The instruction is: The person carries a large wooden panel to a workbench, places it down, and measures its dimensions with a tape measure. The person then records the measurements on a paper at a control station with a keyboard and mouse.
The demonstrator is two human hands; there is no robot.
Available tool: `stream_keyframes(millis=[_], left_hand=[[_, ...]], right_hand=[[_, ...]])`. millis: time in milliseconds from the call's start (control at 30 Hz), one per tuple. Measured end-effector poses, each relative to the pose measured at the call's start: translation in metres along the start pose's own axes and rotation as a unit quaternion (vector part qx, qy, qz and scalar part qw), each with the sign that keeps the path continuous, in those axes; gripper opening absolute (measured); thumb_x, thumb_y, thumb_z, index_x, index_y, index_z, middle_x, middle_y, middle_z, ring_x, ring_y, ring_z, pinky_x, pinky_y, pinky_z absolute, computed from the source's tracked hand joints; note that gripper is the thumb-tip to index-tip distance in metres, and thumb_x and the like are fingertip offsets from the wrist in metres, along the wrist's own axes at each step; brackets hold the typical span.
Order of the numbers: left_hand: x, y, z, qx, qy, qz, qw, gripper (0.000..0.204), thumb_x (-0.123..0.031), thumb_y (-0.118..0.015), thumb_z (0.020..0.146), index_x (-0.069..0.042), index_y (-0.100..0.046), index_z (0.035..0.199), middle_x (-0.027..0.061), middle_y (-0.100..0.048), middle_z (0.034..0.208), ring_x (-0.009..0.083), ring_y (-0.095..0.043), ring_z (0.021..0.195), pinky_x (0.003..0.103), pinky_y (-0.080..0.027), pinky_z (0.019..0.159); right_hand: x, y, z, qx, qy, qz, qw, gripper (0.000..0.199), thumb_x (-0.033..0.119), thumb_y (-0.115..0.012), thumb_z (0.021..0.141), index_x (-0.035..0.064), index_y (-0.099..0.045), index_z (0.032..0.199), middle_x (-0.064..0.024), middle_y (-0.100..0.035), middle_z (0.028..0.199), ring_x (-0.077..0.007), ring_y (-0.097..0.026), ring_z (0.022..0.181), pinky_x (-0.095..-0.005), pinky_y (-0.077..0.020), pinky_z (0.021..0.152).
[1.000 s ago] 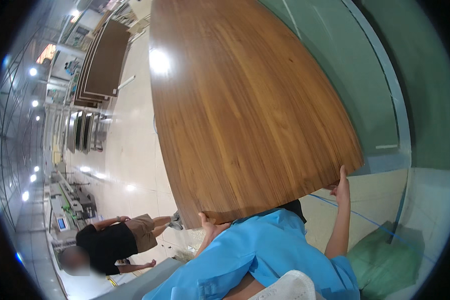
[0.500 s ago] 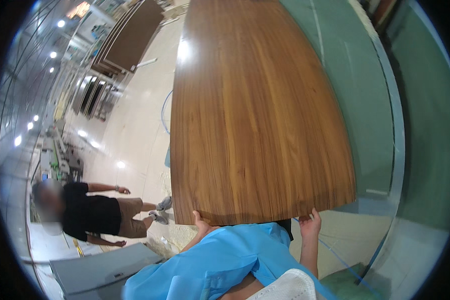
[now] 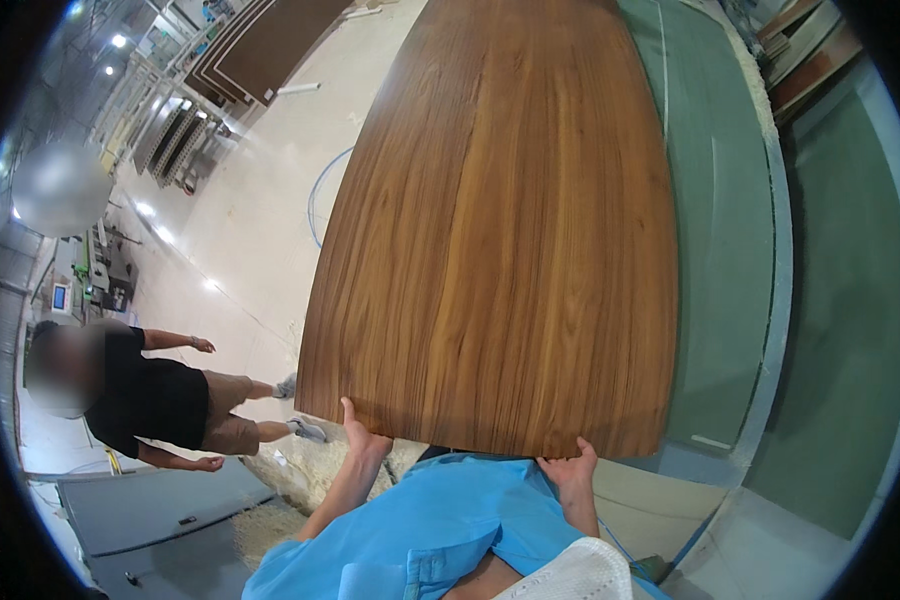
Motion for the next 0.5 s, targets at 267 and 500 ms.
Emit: stream_keyframes(millis=[267, 500], left_hand=[[0.035, -0.062, 0.003, 0.05, 0.009, 0.058, 0.997, 0.076, -0.061, -0.053, 0.102, -0.013, -0.035, 0.159, 0.0124, -0.039, 0.163, 0.0342, -0.035, 0.151, 0.057, -0.03, 0.122], [0.05, -0.116, 0.003, -0.048, 0.055, 0.128, 0.989, 0.059, -0.038, -0.066, 0.099, -0.005, -0.047, 0.145, 0.0123, -0.053, 0.141, 0.0254, -0.046, 0.131, 0.041, -0.033, 0.116]], right_hand=[[0.053, -0.027, -0.005, -0.071, 0.056, -0.006, 0.996, 0.061, 0.035, -0.055, 0.097, 0.0067, -0.043, 0.15, -0.0152, -0.044, 0.155, -0.0346, -0.041, 0.143, -0.0571, -0.0285, 0.119], [0.105, -0.042, 0.016, -0.104, 0.085, -0.001, 0.991, 0.061, 0.03, -0.06, 0.094, 0.005, -0.046, 0.147, -0.0164, -0.048, 0.151, -0.035, -0.042, 0.141, -0.0553, -0.0263, 0.119]])
Point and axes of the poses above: each hand's wrist, its own z-axis towards the middle knuckle, its own y-axis out of the back of the hand, x = y × z, the point moved 3 cm from there along z, towards the middle knuckle
